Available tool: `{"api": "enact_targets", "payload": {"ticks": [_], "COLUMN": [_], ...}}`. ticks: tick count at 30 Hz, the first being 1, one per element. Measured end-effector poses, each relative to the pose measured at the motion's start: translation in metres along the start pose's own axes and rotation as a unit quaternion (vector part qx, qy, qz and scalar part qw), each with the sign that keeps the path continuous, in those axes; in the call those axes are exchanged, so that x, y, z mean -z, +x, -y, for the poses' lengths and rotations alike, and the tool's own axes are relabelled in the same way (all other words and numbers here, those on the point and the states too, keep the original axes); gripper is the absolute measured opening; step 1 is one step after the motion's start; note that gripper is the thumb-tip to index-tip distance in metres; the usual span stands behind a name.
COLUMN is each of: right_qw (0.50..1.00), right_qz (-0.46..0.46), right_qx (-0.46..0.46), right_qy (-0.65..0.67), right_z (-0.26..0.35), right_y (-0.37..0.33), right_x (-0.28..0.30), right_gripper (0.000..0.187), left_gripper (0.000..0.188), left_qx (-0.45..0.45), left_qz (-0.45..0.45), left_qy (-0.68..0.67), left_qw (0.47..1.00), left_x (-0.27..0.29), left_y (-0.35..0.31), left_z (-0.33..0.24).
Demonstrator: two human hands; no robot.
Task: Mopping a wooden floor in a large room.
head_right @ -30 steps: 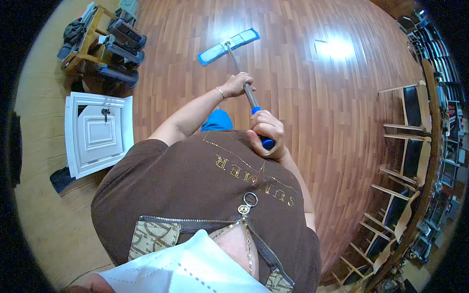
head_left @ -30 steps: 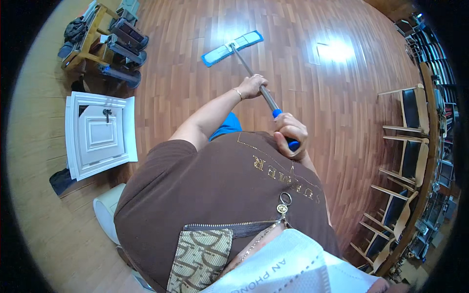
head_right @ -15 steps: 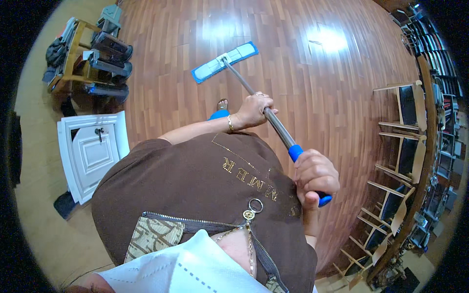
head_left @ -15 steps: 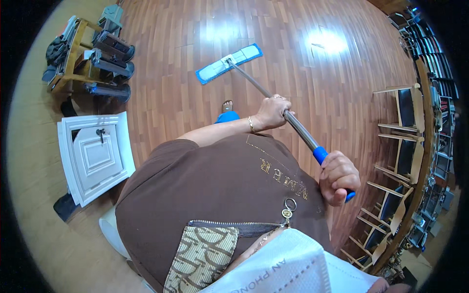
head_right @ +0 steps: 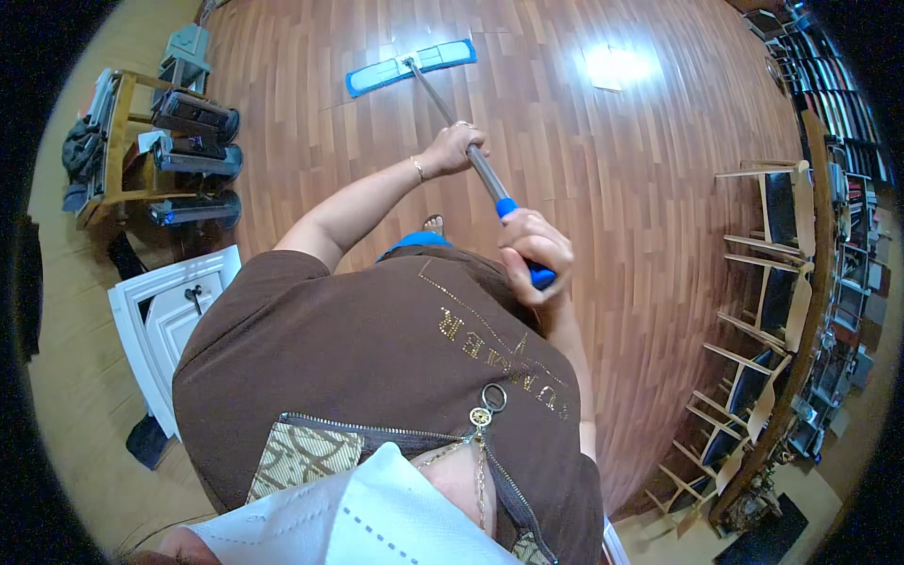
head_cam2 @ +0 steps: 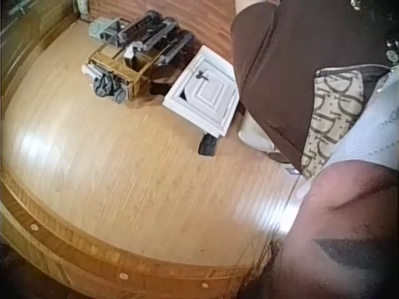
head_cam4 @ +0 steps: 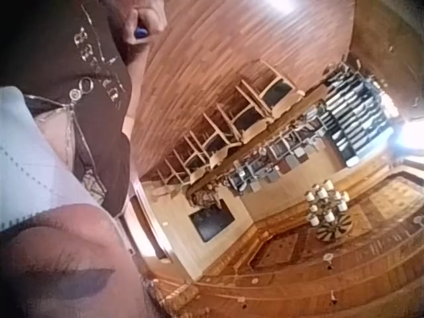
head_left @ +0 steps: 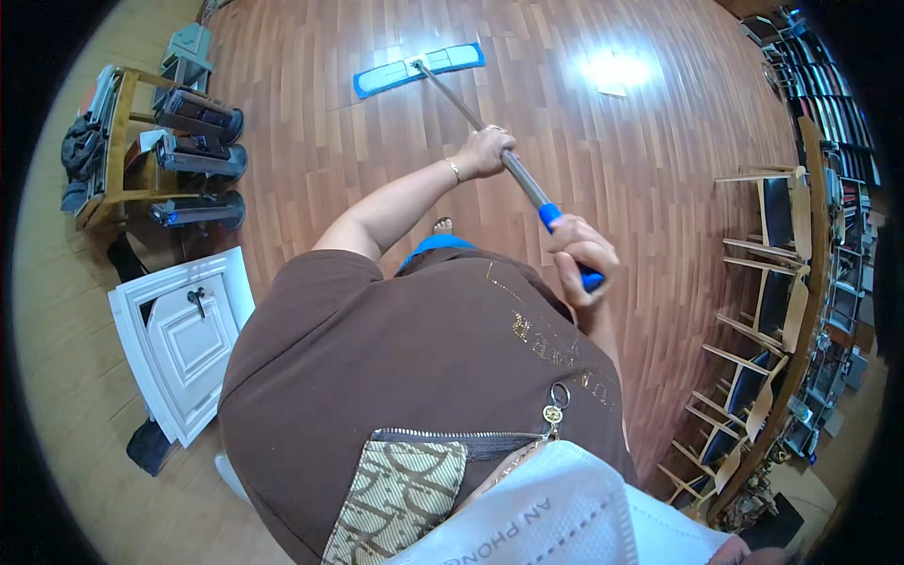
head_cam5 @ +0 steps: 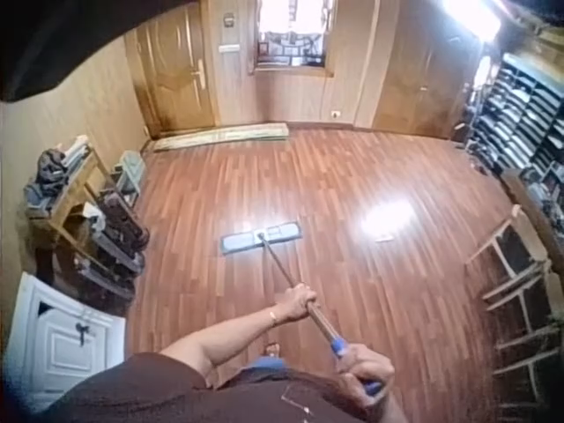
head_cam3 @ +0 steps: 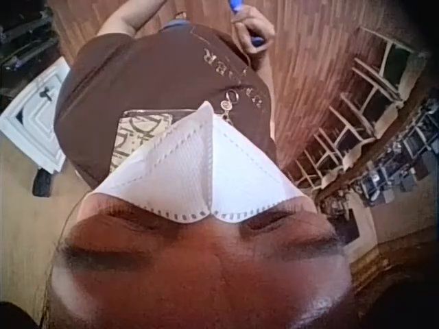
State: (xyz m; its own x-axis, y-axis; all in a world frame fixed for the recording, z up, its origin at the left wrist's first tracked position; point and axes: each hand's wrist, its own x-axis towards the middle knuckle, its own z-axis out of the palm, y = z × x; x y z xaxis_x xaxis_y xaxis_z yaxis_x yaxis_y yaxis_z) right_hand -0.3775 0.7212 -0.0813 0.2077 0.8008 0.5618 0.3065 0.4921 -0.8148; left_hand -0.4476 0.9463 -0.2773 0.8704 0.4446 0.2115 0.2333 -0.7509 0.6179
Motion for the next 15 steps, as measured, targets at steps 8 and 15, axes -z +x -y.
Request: {"api": "enact_targets", "payload": {"ticks": [8,15], "right_qw": [0.998,0.984], "right_qz": [0.050,-0.141], "right_qx": [-0.012,0.105], "right_qy": [0.019,0.019], "right_z": [0.108,0.087], "right_y": [0.046,0.038], "right_x": [0.065,0.063], "right_gripper": [0.018,0.034], "left_gripper": [0.026,0.006], "left_qx": [-0.013,-0.054], "left_qz": [0.047,0.122], "left_qy": [-0.119,-0.210], "left_qw": [0.992,0.968], "left_x": [0.027,0.040], "left_y": [0.007,0.032], "left_z": [-0.118,-0.132]}}
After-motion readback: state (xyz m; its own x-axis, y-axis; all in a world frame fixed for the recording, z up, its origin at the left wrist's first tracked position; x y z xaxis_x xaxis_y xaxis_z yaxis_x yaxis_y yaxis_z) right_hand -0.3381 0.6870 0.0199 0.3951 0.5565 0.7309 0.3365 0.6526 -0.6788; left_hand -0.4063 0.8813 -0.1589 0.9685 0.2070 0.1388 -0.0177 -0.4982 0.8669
